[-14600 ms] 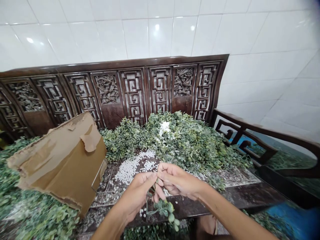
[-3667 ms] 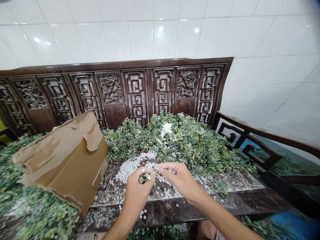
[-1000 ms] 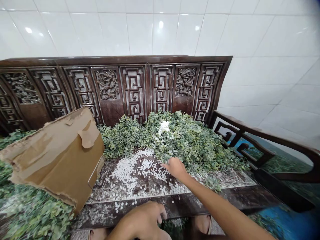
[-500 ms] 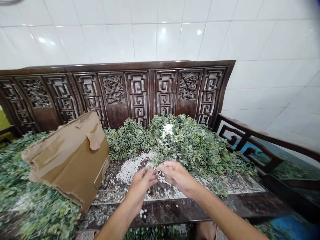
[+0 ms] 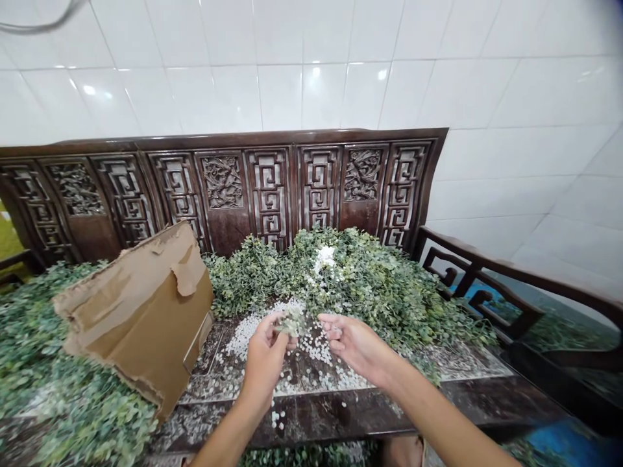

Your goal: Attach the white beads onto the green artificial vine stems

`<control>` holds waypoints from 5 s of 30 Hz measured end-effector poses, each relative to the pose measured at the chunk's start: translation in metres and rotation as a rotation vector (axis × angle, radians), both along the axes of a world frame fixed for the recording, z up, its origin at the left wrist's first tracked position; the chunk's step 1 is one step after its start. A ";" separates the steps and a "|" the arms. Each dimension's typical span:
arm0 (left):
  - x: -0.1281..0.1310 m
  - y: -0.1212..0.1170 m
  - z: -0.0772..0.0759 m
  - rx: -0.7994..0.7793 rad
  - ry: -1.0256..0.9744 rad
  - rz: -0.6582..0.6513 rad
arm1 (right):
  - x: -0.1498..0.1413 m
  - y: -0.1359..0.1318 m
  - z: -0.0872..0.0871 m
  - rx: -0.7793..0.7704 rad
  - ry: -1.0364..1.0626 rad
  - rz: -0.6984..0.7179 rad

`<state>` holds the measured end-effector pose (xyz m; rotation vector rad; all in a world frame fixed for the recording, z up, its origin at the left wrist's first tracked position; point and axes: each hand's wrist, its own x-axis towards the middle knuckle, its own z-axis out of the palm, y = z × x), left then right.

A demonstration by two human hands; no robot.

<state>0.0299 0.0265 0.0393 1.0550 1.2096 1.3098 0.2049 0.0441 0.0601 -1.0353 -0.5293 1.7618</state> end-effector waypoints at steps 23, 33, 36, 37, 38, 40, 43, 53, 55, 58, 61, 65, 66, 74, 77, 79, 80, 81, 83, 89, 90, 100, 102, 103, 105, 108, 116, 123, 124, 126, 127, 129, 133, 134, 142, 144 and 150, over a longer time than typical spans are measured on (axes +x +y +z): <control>0.013 -0.014 0.005 -0.011 0.240 -0.071 | -0.013 -0.007 0.000 0.268 -0.112 0.258; 0.009 -0.016 0.018 0.130 0.420 -0.151 | -0.014 -0.010 0.008 0.394 -0.264 0.246; 0.009 -0.017 0.017 0.174 0.454 -0.165 | -0.014 -0.009 0.005 0.384 -0.283 0.247; 0.009 -0.017 0.016 0.187 0.460 -0.165 | -0.014 -0.009 0.005 0.386 -0.286 0.257; 0.009 -0.017 0.016 0.190 0.463 -0.166 | -0.013 -0.009 0.004 0.389 -0.288 0.275; 0.009 -0.018 0.015 0.182 0.462 -0.171 | -0.011 -0.009 0.003 0.399 -0.275 0.320; 0.008 -0.019 0.014 0.173 0.450 -0.190 | -0.009 -0.009 0.003 0.388 -0.223 0.380; 0.009 -0.021 0.016 0.208 0.449 -0.181 | -0.008 -0.006 0.003 0.337 -0.163 0.425; 0.009 -0.022 0.017 0.209 0.452 -0.183 | -0.008 -0.007 0.003 0.339 -0.164 0.429; 0.010 -0.022 0.016 0.200 0.449 -0.177 | -0.009 -0.008 0.002 0.345 -0.155 0.415; 0.011 -0.021 0.015 0.186 0.451 -0.168 | -0.011 -0.010 0.003 0.338 -0.171 0.383; 0.012 -0.021 0.014 0.161 0.470 -0.133 | -0.014 -0.011 0.006 0.329 -0.174 0.379; 0.012 -0.021 0.015 0.155 0.473 -0.120 | -0.014 -0.012 0.006 0.328 -0.173 0.376; 0.012 -0.021 0.021 0.132 0.499 -0.052 | -0.015 -0.013 0.005 0.370 -0.203 0.389; 0.011 -0.021 0.021 0.137 0.502 -0.052 | -0.016 -0.014 0.005 0.369 -0.214 0.378; 0.011 -0.021 0.021 0.141 0.506 -0.048 | -0.016 -0.014 0.005 0.372 -0.215 0.375; 0.011 -0.021 0.021 0.142 0.507 -0.047 | -0.016 -0.014 0.004 0.375 -0.218 0.376; 0.012 -0.021 0.021 0.142 0.509 -0.048 | -0.016 -0.014 0.004 0.378 -0.225 0.379; 0.012 -0.021 0.021 0.140 0.515 -0.047 | -0.016 -0.013 0.002 0.386 -0.249 0.386; 0.012 -0.021 0.022 0.140 0.519 -0.041 | -0.015 -0.013 0.003 0.428 -0.329 0.372; 0.012 -0.021 0.022 0.147 0.518 -0.041 | -0.015 -0.013 0.004 0.431 -0.338 0.373; 0.010 -0.020 0.021 0.142 0.527 -0.041 | -0.014 -0.014 0.009 0.535 -0.491 0.364; 0.010 -0.020 0.021 0.135 0.534 -0.043 | -0.013 -0.014 0.010 0.572 -0.529 0.367; 0.010 -0.021 0.021 0.135 0.537 -0.043 | -0.013 -0.014 0.010 0.587 -0.543 0.368; 0.010 -0.021 0.022 0.135 0.542 -0.042 | -0.013 -0.013 0.009 0.612 -0.558 0.370; 0.011 -0.020 0.022 0.137 0.551 -0.038 | -0.013 -0.013 0.007 0.635 -0.573 0.359; 0.011 -0.020 0.021 0.143 0.569 -0.032 | -0.013 -0.012 0.005 0.672 -0.615 0.341; 0.011 -0.019 0.019 0.140 0.581 -0.031 | -0.016 -0.014 0.004 0.736 -0.689 0.313; 0.011 -0.018 0.019 0.139 0.582 -0.035 | -0.016 -0.014 0.004 0.747 -0.699 0.300; 0.011 -0.018 0.018 0.141 0.578 -0.040 | -0.017 -0.015 0.003 0.762 -0.717 0.277; 0.011 -0.019 0.019 0.142 0.574 -0.040 | -0.017 -0.015 0.003 0.766 -0.727 0.268; 0.011 -0.020 0.019 0.143 0.566 -0.036 | -0.018 -0.016 0.004 0.762 -0.749 0.261; 0.010 -0.021 0.020 0.131 0.558 -0.039 | -0.018 -0.020 0.007 0.765 -0.794 0.268; 0.010 -0.022 0.020 0.127 0.561 -0.046 | -0.018 -0.020 0.007 0.771 -0.806 0.264; 0.009 -0.020 0.017 0.125 0.564 -0.047 | -0.026 -0.026 0.003 0.829 -0.904 0.131; 0.010 -0.020 0.016 0.123 0.558 -0.043 | -0.029 -0.026 0.001 0.821 -0.922 0.106; 0.010 -0.020 0.012 0.124 0.550 -0.042 | -0.031 -0.028 -0.002 0.821 -0.928 0.116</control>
